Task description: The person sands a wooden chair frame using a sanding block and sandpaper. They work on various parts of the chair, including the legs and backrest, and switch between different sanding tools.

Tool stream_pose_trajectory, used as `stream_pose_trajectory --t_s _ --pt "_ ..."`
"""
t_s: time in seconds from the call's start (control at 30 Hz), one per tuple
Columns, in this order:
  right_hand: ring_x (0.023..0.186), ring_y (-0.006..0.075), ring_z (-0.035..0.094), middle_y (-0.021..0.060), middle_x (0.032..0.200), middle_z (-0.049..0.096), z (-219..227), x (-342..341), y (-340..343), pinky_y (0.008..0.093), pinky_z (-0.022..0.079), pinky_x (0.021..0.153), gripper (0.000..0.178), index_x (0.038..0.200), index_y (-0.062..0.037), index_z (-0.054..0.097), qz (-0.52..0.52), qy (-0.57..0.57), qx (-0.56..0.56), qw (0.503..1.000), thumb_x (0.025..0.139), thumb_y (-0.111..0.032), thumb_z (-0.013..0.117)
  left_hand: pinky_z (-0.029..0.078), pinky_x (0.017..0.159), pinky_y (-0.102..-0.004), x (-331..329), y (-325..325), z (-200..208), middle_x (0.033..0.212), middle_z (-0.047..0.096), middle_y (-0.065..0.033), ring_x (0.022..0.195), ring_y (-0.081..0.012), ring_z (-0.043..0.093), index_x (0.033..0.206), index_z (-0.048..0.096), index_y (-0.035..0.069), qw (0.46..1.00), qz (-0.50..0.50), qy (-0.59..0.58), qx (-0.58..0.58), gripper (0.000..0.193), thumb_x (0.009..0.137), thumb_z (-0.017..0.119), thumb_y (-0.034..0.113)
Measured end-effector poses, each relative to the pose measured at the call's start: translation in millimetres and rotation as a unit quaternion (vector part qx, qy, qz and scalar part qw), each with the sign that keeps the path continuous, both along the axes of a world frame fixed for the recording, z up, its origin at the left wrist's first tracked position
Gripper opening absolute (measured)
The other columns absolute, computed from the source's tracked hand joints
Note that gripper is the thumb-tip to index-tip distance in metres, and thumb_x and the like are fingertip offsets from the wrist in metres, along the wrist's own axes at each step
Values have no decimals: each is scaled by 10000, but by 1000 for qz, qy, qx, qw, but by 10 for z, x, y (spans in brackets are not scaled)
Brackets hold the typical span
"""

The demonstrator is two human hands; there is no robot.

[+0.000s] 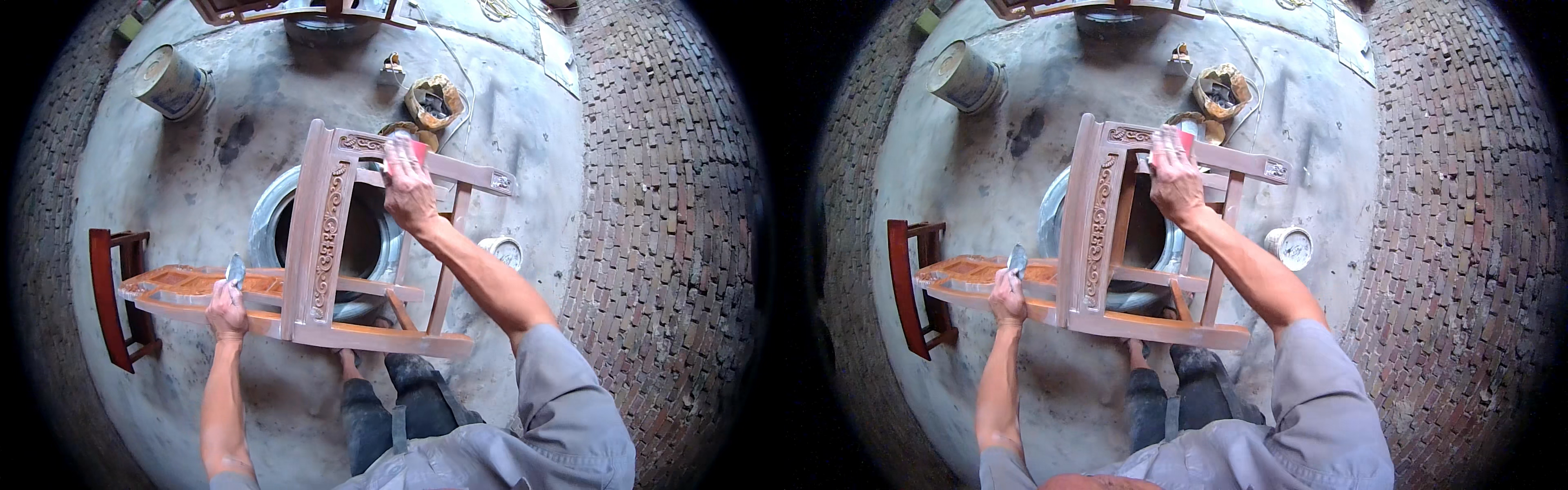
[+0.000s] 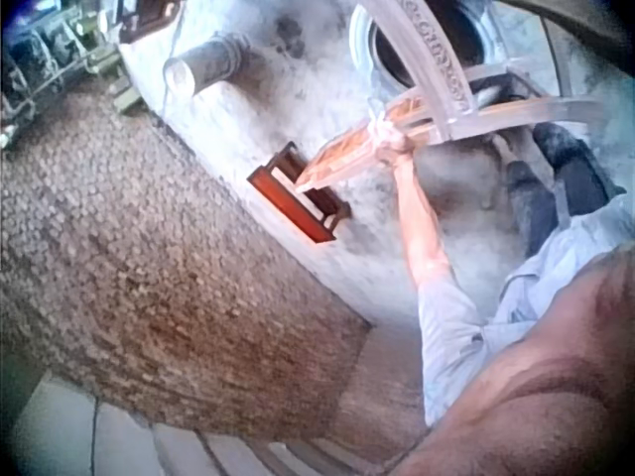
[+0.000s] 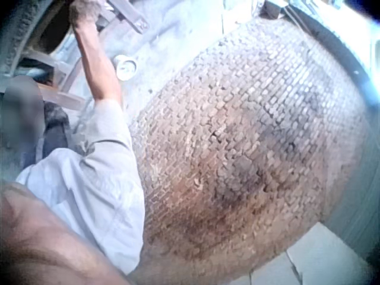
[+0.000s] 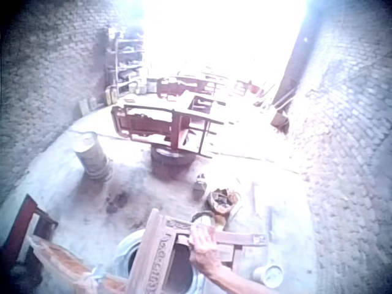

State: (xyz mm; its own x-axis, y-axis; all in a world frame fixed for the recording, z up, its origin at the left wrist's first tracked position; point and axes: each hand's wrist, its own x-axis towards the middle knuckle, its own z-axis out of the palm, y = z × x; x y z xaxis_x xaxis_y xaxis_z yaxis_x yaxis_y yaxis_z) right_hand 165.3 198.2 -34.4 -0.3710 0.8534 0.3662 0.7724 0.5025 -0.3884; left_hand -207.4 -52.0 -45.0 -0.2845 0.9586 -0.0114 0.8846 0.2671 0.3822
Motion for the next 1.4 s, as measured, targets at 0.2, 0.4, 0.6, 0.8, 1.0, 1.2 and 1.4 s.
stream_pose_trajectory --t_s 0.2,0.4,0.6,0.8,1.0,1.2,1.4 --pt "1508 366 371 237 1594 417 -115 500 -145 531 300 1219 598 1513 43 443 -26 -54 -4 998 945 -106 559 541 767 -476 -104 -111 -77 1101 677 -133 916 -383 687 1059 699 30 1000 6 6 2 309 1036 468 232" --pt "1509 354 370 212 1592 430 96 -309 184 526 300 1229 551 1498 29 464 118 -75 -34 990 993 -174 551 541 754 -488 -79 -117 -19 1085 678 -133 890 -393 691 1051 702 41 1000 26 -5 -4 300 1040 479 242" --pt "1473 381 411 237 1529 493 133 -541 441 529 348 1192 480 1430 42 511 168 -36 -20 985 1005 -178 540 543 744 -504 -57 -28 -52 1063 675 -147 874 -409 685 1015 691 38 999 21 -9 35 249 1017 509 209" --pt "1383 403 514 288 1431 559 52 -896 -693 502 427 1145 535 1318 116 578 216 -188 88 954 862 -161 614 564 719 -501 -86 -82 -33 1061 687 -140 870 -390 691 982 689 38 999 8 -3 44 203 983 552 187" --pt "1288 402 551 172 1335 605 203 -655 -1474 467 519 1067 350 1170 -18 665 452 -137 15 881 876 -204 625 559 705 -508 -3 -49 11 1007 665 -125 845 -382 690 924 673 45 999 25 -20 43 203 983 557 201" --pt "1404 428 474 245 1528 480 148 -775 -782 500 369 1198 526 1357 46 568 263 -155 -42 951 887 -182 625 552 725 -506 -2 -26 -4 1040 670 -115 834 -385 694 968 695 58 999 36 -10 22 241 1004 528 228" --pt "1433 352 459 199 1534 495 360 -556 -1518 517 406 1169 570 1488 -13 480 531 -86 -242 808 946 -154 586 557 716 -495 -16 -147 11 998 670 -119 830 -370 697 923 677 66 998 41 -1 43 226 995 537 228"
